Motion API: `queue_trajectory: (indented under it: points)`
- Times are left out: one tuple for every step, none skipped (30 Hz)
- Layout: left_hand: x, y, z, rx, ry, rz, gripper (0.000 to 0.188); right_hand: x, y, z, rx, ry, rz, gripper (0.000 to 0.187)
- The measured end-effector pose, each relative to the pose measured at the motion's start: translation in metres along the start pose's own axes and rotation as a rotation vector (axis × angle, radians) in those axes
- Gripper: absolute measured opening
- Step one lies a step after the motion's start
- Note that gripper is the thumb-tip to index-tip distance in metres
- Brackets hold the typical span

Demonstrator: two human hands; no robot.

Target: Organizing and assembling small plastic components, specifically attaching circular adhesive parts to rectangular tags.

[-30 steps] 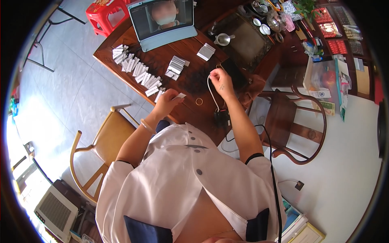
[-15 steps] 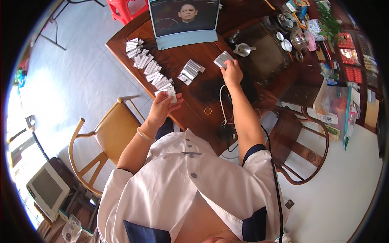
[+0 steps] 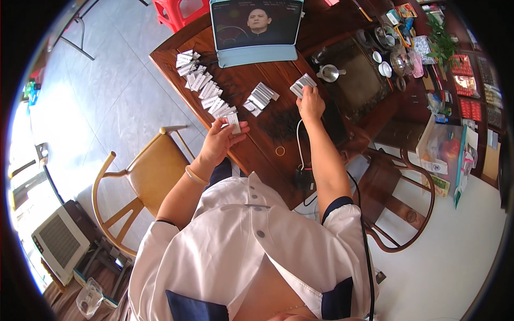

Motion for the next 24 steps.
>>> queue_trajectory:
  points:
    - [-0.001, 0.0, 0.001, 0.018, 0.06, 0.02, 0.014, 0.002, 0.0, 0.0, -0.001, -0.023, -0.003, 0.035]
    - [-0.003, -0.001, 0.002, 0.036, 0.121, 0.04, 0.013, 0.002, 0.0, -0.001, -0.003, -0.023, -0.003, 0.035]
    - [-0.004, -0.001, -0.001, 0.038, 0.12, 0.04, 0.013, 0.004, -0.001, 0.0, -0.001, -0.021, -0.015, 0.037]
    - [-0.002, 0.0, 0.002, 0.113, 0.258, -0.006, 0.013, 0.002, 0.0, 0.001, 0.002, -0.019, -0.018, 0.039]
    - [0.0, 0.0, 0.005, 0.187, 0.396, -0.052, 0.013, 0.005, 0.0, 0.003, 0.002, -0.019, -0.009, 0.039]
    - [0.0, -0.002, 0.004, 0.191, 0.395, -0.059, 0.013, 0.009, -0.001, 0.007, 0.002, -0.013, 0.001, 0.039]
    - [-0.001, -0.003, 0.003, 0.166, 0.373, -0.041, 0.013, 0.007, -0.001, 0.007, 0.002, -0.008, 0.011, 0.039]
    - [-0.002, -0.005, 0.001, 0.138, 0.351, -0.024, 0.013, 0.004, -0.002, 0.008, 0.006, -0.011, 0.018, 0.039]
    - [-0.001, -0.006, 0.001, 0.119, 0.333, -0.022, 0.012, -0.002, -0.005, 0.007, -0.016, 0.04, 0.08, 0.039]
    - [-0.001, -0.008, 0.0, 0.116, 0.331, -0.028, 0.012, -0.011, -0.012, 0.003, -0.04, 0.09, 0.139, 0.039]
    - [-0.002, -0.009, -0.004, 0.091, 0.325, -0.023, 0.013, -0.026, -0.019, -0.005, -0.086, 0.081, 0.196, 0.039]
    - [-0.003, -0.011, -0.008, 0.063, 0.32, -0.019, 0.014, -0.037, -0.03, -0.01, -0.107, 0.084, 0.168, 0.037]
    - [-0.003, -0.012, -0.013, 0.057, 0.318, -0.028, 0.014, -0.056, -0.046, -0.019, -0.151, 0.124, 0.194, 0.037]
    - [-0.003, -0.015, -0.021, 0.013, 0.308, -0.052, 0.016, -0.071, -0.067, -0.026, -0.191, 0.162, 0.218, 0.037]
    - [-0.001, -0.017, -0.027, -0.032, 0.299, -0.079, 0.018, -0.076, -0.088, -0.027, -0.2, 0.184, 0.201, 0.037]
    - [0.003, -0.017, -0.031, -0.043, 0.3, -0.092, 0.018, -0.081, -0.107, -0.028, -0.209, 0.207, 0.184, 0.037]
    - [0.011, -0.023, -0.042, -0.115, 0.267, -0.131, 0.019, -0.075, -0.127, -0.024, -0.142, 0.28, 0.098, 0.037]
    - [0.016, -0.029, -0.052, -0.187, 0.234, -0.169, 0.02, -0.068, -0.146, -0.02, -0.073, 0.352, 0.014, 0.037]
    - [0.016, -0.032, -0.06, -0.203, 0.233, -0.178, 0.02, -0.072, -0.162, -0.022, -0.104, 0.393, 0.012, 0.038]
    - [0.017, -0.036, -0.074, -0.282, 0.153, -0.194, 0.02, -0.076, -0.177, -0.026, -0.13, 0.389, 0.028, 0.039]
    - [0.018, -0.039, -0.087, -0.362, 0.072, -0.208, 0.02, -0.076, -0.191, -0.028, -0.159, 0.373, 0.041, 0.041]
    - [0.023, -0.042, -0.096, -0.439, -0.006, -0.224, 0.021, -0.077, -0.201, -0.03, -0.188, 0.356, 0.057, 0.043]
    - [0.028, -0.043, -0.099, -0.451, -0.082, -0.237, 0.021, -0.082, -0.21, -0.032, -0.188, 0.331, 0.088, 0.045]
    - [0.028, -0.043, -0.103, -0.462, -0.082, -0.246, 0.021, -0.082, -0.216, -0.028, -0.176, 0.325, 0.092, 0.045]
Point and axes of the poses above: each hand's wrist, its own y-axis towards the middle knuckle, its own x-axis out of the palm, z = x × y, the point moved 7 cm from there along y, towards the middle knuckle, and after that the axes turned 15 degrees about x, right-handed, at the moved point
